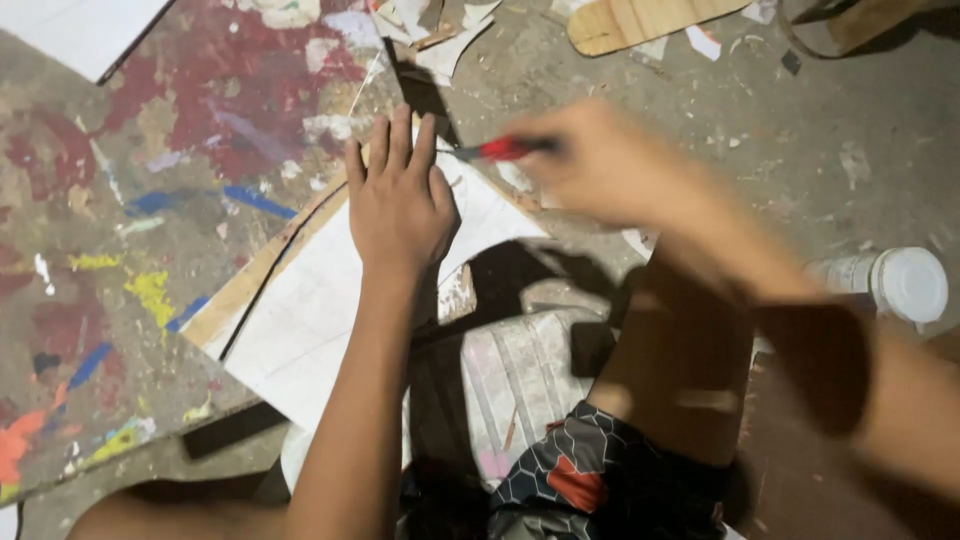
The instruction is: Cutting a curved shape out of a thin wooden board using a utility knife
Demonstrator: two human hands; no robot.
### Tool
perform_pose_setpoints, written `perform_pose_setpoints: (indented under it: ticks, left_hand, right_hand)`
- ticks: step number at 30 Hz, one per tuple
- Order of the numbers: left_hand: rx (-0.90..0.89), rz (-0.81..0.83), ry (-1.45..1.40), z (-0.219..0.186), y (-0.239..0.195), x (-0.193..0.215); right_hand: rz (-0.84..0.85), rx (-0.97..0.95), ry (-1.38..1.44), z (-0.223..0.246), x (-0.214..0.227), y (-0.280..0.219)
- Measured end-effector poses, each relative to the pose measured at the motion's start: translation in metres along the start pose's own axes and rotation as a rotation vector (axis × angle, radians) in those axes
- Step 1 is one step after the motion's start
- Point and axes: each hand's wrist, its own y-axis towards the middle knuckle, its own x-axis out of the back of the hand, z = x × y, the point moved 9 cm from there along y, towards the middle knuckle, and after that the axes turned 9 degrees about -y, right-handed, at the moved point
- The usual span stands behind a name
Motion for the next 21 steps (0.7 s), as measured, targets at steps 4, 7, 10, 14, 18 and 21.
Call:
perform_pose_setpoints:
  ticks: [4, 7, 10, 14, 18, 21]
  left_hand:
    - [0.026, -0.045, 0.005, 0.003, 0.000, 0.003]
    - [0.064, 0.005, 0.027, 0.004, 0.005, 0.003]
    - [0.144, 0.082, 0.052, 0.007, 0.001, -0.005]
    - [0.154, 0.069, 0.032, 0.006, -0.009, -0.005]
    - [0.072, -0.149, -0.013, -0.013, -0.029, 0.032]
    - [-0.040, -0.342, -0.038, -0.023, -0.053, 0.051]
  right_hand:
    - [-0.158, 0.228, 0.106, 0.026, -0.057, 0.054]
    - [-0.123, 0.207, 0.187, 0.015, -0.054, 0.069]
    - [-0.098, 0.168, 0.153, 0.026, -0.047, 0.049]
    - [-0.097, 0.231, 0.169, 0.007, -0.059, 0.061]
    - [-0.203, 0.228, 0.386, 0.019, -0.044, 0.011]
    - [-0.311, 0.137, 0.469, 0.009, -0.046, -0.026]
